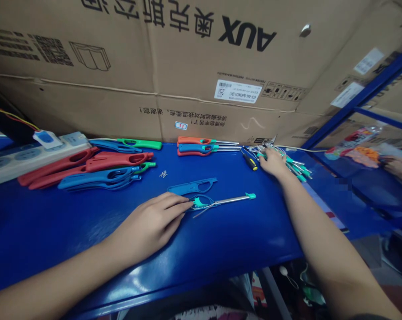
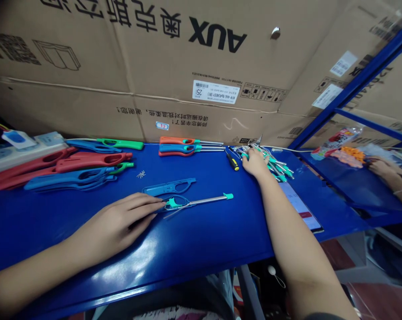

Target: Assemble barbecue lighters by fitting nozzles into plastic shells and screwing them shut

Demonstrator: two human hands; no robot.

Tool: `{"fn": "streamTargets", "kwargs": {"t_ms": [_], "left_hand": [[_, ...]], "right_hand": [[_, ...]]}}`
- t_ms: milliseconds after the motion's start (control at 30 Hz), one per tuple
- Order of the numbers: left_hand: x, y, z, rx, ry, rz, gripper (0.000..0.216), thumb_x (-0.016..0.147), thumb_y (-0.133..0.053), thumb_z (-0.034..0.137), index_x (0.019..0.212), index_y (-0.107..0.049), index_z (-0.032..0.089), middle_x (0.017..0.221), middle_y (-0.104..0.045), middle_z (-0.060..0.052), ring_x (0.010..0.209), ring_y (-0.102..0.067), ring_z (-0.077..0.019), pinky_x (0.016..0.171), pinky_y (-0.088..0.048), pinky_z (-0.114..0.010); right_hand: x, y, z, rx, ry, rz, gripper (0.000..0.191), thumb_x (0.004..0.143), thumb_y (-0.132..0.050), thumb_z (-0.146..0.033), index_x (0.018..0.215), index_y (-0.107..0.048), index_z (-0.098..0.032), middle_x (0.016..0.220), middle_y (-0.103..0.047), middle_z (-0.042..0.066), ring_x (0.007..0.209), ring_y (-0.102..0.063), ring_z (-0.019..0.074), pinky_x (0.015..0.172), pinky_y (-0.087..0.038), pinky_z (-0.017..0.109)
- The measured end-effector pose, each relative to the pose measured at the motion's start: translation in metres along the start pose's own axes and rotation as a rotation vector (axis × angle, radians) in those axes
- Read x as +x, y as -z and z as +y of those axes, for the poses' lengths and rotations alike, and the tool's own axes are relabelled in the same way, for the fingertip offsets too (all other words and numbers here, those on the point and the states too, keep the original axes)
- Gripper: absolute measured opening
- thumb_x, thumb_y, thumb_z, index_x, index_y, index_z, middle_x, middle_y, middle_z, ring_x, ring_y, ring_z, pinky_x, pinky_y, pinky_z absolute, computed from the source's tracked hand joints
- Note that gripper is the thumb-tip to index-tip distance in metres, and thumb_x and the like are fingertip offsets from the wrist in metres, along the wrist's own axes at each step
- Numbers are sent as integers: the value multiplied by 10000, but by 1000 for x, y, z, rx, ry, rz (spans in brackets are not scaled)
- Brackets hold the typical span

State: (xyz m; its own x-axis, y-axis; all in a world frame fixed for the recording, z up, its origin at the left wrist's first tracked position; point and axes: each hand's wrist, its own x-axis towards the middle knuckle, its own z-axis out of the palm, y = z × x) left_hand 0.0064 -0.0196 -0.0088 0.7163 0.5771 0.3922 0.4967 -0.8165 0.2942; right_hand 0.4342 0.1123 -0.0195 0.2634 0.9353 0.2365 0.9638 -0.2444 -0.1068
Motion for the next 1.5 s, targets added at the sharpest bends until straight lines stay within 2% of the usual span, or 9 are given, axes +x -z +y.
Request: {"fn": "streamTargets", "kwargs": {"t_ms": [167,333,500,667,767,1100,1333,1433,1500], "left_hand": [[1,0,0,3,-2,3,331,1007,-503,171,1293,-669,198,1213,-720,-87,1100,-675,-244,933,-594,-408],[1,2,1,11,3,-7,331,1010,-495,172,1290,-668,193,1203,-723,-89,1094,-676,-243,925,-594,-402],[2,2,1,15,-8,0,327,1011,-491,173,1282,-672,185,1196,-727,-90,1090,-676,-243,920,-596,-402],[2,3,1,3,4,-7,327,1003,-506,172,1282,-673,198,1194,-727,-84,1088,-679,-238,925,-591,-392],[2,3,2,6,6,-11,324,1006,-506,182,1284,-671,202,1196,-727,-82,1088,-678,-239,927,-589,-391],[2,4,4,7,4,-20,324,1014,-498,197,1292,-664,198,1195,-725,-86,1085,-676,-243,928,-588,-401],[3,5,3,3,6,-19,321,1012,-501,194,1287,-667,197,1196,-725,-87,1089,-676,-243,927,-588,-399],[3,5,5,-32,21,-10,318,1008,-512,199,1283,-671,204,1193,-724,-82,1088,-674,-244,930,-588,-407],[3,4,7,-96,67,23,317,1010,-522,215,1291,-669,214,1210,-716,-77,1111,-668,-233,959,-582,-397]], "right_hand": [[1,-1,0,9,39,-33,412,931,-414,-264,1219,-684,-147,1499,-527,185,1383,-454,391,1132,-241,761],[-1,2,-2,0,58,-30,413,927,-410,-255,1203,-679,-107,1438,-549,218,1354,-477,385,1160,-244,716],[-2,2,-3,-8,38,-67,427,937,-395,-292,1241,-629,-104,1352,-603,241,1296,-521,404,1117,-282,732],[-3,2,-5,-12,55,-97,449,970,-354,-277,1295,-626,-130,1536,-475,207,1420,-413,396,1139,-209,768],[-4,3,-6,-18,57,-89,440,955,-388,-256,1299,-631,-131,1549,-452,199,1437,-392,392,1157,-182,764],[0,0,-3,3,56,-101,484,951,-402,-328,1327,-628,-124,1523,-463,212,1435,-397,389,1171,-302,632],[-6,-1,-7,90,69,-40,470,927,-400,-296,1295,-636,-123,1512,-452,235,1440,-392,403,1175,-196,716],[-12,10,-14,151,134,30,489,884,-457,-277,1302,-618,-80,1522,-419,272,1442,-373,441,1154,-139,766],[-17,21,-25,209,220,94,494,879,-475,-270,1315,-609,-80,1520,-428,262,1438,-385,421,1172,-108,747]]}}
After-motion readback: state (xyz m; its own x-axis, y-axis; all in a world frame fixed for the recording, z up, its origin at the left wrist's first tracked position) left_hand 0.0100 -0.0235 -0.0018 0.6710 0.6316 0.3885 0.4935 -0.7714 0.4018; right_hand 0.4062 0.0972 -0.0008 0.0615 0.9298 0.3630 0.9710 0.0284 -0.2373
